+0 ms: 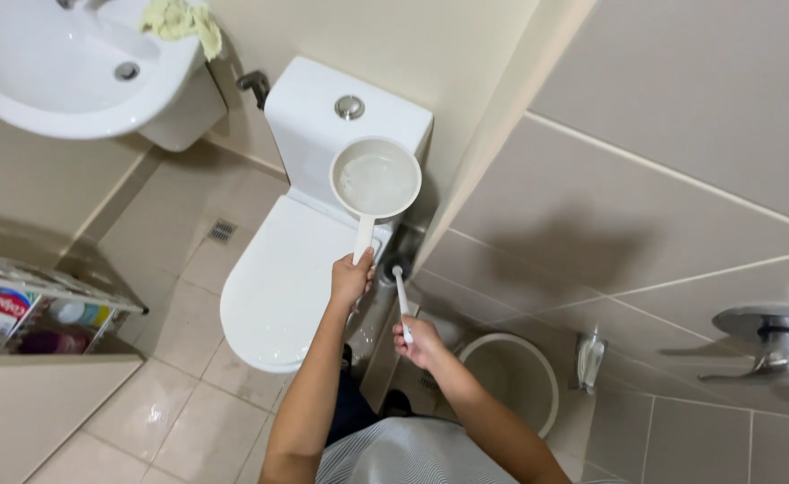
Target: Clean the toilet bowl using a brush, water scoop, and bidet sprayer.
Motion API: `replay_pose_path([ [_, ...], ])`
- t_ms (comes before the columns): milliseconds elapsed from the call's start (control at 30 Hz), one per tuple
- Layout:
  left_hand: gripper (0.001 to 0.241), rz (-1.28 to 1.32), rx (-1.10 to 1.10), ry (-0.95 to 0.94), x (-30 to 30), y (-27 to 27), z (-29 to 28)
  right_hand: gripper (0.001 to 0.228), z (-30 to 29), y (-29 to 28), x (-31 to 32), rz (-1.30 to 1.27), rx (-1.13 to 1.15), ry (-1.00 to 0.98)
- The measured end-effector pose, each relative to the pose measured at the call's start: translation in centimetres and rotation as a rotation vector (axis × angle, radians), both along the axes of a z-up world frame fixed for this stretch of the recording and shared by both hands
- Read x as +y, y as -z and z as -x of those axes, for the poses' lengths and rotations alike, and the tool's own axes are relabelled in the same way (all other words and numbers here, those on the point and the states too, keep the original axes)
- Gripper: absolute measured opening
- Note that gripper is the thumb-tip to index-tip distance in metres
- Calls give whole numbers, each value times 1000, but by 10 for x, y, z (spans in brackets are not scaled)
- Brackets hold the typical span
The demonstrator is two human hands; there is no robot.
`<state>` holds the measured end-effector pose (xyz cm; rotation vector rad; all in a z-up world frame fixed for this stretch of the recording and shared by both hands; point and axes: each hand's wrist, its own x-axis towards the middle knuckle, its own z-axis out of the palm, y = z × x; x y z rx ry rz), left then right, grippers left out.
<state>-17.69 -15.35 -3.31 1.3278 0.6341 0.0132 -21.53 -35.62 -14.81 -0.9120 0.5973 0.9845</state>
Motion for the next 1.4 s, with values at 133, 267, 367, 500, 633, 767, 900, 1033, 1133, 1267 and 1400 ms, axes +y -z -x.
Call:
replay_pose_path([
  [133, 38, 34, -69, 41, 16, -21, -47, 18, -8, 8, 16, -38, -22, 43],
  [267, 37, 78, -97, 77, 30, -32, -104, 19, -24, 13, 32, 33, -19, 63],
  [367, 38, 85, -92, 87, 38, -26, -141, 20, -31, 10, 45, 43, -50, 87],
  [500, 39, 92, -77, 97, 43, -17, -176, 20, -38, 3, 59, 7, -97, 126],
  [633, 39, 108, -71, 136, 52, -18, -200, 17, -36, -19, 69, -13, -56, 179],
  [767, 38, 110, -28, 176, 58, -29, -208, 23, -32, 11, 61, -32, 4, 179],
  [900, 39, 152, -16, 181, 60, -17, -213, 17, -28, 7, 60, 21, 79, 242],
  [1033, 44, 192, 20, 147, 60, -24, -213, 9, -19, -1, 57, 106, 66, 226],
  [1133, 55, 286, 35, 67, 65, -24, -208, 15, -7, -7, 50, 176, 22, 165],
  [1267, 62, 412, -21, -82, 75, 16, -185, 21, 17, -32, 43, 338, -54, 46],
  [1400, 63, 351, 10, -164, 87, 65, -135, 45, 34, -41, 33, 542, -104, -137],
])
